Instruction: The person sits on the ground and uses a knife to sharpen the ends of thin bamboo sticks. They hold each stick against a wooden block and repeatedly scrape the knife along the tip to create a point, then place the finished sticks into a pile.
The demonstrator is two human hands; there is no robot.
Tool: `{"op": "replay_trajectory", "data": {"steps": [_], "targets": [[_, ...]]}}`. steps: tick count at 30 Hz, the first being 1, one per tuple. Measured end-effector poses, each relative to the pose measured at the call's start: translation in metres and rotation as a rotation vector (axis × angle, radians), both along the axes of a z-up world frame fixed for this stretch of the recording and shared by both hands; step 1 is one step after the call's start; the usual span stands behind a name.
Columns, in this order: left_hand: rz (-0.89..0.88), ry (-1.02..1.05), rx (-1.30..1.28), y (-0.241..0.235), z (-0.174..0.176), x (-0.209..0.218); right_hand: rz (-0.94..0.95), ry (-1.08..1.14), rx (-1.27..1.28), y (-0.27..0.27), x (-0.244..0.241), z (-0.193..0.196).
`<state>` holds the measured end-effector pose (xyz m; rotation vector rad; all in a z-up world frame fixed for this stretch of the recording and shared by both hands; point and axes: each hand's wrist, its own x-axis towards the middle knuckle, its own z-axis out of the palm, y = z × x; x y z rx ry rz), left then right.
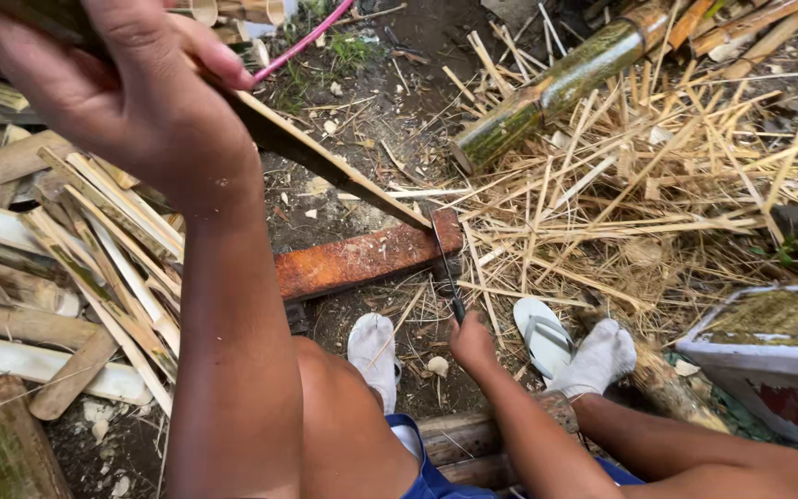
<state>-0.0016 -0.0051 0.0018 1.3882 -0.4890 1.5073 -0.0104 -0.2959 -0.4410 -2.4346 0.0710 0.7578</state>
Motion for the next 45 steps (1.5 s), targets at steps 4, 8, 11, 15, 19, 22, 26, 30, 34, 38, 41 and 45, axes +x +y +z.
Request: {"op": "replay_trajectory", "data": {"steps": [4,8,11,15,19,22,26,30,34,38,41,45], "targets": [[-0.089,0.056,-0.106,0.005,0.006,-0.01,0.057,-0.162,-0.004,-0.018,-0.002,0.016],[-0.198,0.058,-0.283,0.004,0.013,-0.04,0.059,-0.114,0.077,-0.013,-0.016,0.108],[-0.265,0.082,-0.242,-0.012,0.018,-0.048,0.084,-0.192,0.217,-0.007,-0.037,0.209],[-0.282,0.128,-0.161,-0.046,0.019,-0.048,0.241,-0.363,0.435,-0.008,-0.075,0.318],[-0.275,0.166,-0.093,-0.076,0.019,-0.048,0.326,-0.646,0.636,0.0,-0.083,0.349],[-0.24,0.159,-0.061,-0.088,0.022,-0.052,0.314,-0.544,0.427,0.01,-0.068,0.346],[-0.178,0.121,-0.026,-0.088,0.031,-0.044,0.361,-0.585,0.667,-0.004,-0.082,0.356],[-0.12,0.114,0.026,-0.091,0.028,-0.045,0.308,-0.395,0.369,0.017,-0.057,0.35],[-0.166,0.119,0.006,-0.087,0.031,-0.048,0.378,-0.541,0.529,0.003,-0.073,0.356],[-0.155,0.149,-0.004,-0.085,0.02,-0.054,0.334,-0.38,0.268,0.023,-0.044,0.337],[-0.165,0.139,-0.033,-0.077,0.023,-0.051,0.386,-0.39,0.283,0.023,-0.042,0.341],[-0.203,0.176,-0.125,-0.059,0.011,-0.054,0.381,-0.425,0.411,0.02,-0.046,0.354]]}}
